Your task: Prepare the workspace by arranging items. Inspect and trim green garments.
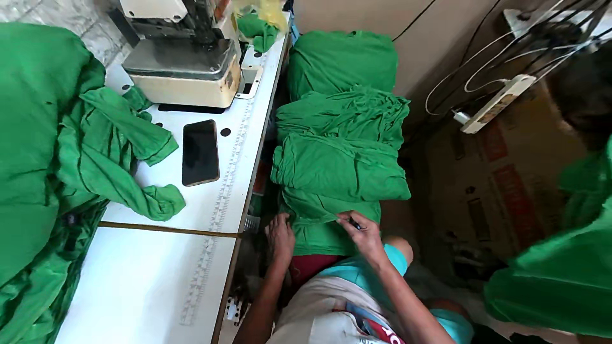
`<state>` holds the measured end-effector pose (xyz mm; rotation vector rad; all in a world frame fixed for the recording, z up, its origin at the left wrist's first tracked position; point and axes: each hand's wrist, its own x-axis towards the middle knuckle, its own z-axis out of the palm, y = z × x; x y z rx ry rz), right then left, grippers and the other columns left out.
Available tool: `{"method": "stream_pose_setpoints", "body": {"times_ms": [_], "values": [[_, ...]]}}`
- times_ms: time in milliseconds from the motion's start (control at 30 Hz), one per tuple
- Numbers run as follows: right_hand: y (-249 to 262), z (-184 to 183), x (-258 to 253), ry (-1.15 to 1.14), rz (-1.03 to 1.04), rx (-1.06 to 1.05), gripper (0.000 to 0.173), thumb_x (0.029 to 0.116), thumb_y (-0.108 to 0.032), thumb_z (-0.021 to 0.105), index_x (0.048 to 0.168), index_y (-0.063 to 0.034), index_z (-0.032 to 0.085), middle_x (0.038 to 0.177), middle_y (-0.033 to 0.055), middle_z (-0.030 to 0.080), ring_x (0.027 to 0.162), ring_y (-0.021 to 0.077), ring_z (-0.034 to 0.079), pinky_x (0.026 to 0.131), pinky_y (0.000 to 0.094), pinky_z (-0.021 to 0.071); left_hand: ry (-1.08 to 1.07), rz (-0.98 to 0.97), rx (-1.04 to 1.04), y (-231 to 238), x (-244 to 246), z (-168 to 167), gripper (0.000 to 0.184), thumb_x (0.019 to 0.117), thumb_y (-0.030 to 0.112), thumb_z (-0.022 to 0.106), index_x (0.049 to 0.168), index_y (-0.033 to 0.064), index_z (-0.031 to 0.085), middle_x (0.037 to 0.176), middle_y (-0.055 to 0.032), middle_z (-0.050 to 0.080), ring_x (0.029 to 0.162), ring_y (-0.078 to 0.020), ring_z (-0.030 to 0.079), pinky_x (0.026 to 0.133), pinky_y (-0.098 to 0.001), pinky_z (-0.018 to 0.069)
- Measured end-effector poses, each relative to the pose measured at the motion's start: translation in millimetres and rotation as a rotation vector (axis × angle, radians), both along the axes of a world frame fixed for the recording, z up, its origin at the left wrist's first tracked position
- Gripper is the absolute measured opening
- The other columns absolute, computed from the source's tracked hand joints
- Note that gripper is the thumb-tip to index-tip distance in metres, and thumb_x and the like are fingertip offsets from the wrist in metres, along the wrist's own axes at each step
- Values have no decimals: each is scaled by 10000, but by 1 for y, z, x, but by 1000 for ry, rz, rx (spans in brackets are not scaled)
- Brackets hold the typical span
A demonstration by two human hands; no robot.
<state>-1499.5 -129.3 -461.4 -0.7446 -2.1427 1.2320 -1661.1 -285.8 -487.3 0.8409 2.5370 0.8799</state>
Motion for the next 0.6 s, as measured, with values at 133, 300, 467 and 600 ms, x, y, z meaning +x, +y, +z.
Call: {"method": "stream_pose_setpoints", "body": {"times_ms": [133, 300, 467, 600], "values": [[27, 11, 10, 46, -78, 69, 178, 971, -73, 636, 1079, 25, 737, 1042, 120, 731, 857, 80, 671, 767, 229, 561, 73, 0, 229, -2, -10, -6, 244, 1006, 8, 480, 1131, -62, 678, 1201, -228, 676, 1104, -354, 675, 980, -490, 537], [32, 16, 8, -7, 1, -2, 179, 962, -140, 654, 1036, -12, 754, 1026, 72, 719, 860, 53, 641, 774, 217, 534, 43, -160, 380, 4, 2, 0, 354, 970, 225, 660, 1184, -57, 658, 1237, -238, 654, 1095, -350, 663, 966, -483, 542], [3, 25, -15, 43, 128, -158, 105, 897, -109, 684, 910, -42, 765, 898, 0, 701, 813, 9, 621, 740, 186, 519, 37, -274, 467, 33, 37, 20, 404, 874, 174, 761, 1184, -62, 654, 1274, -237, 642, 1006, -310, 683, 881, -437, 568], [0, 23, -16, 42, 124, -182, 94, 892, -113, 698, 898, -51, 767, 882, -13, 691, 799, -2, 611, 727, 174, 511, -181, -147, 562, 33, 29, 31, 240, 914, -28, 585, 1134, -71, 672, 897, -162, 686, 726, -188, 665, 697, -342, 584]]}}
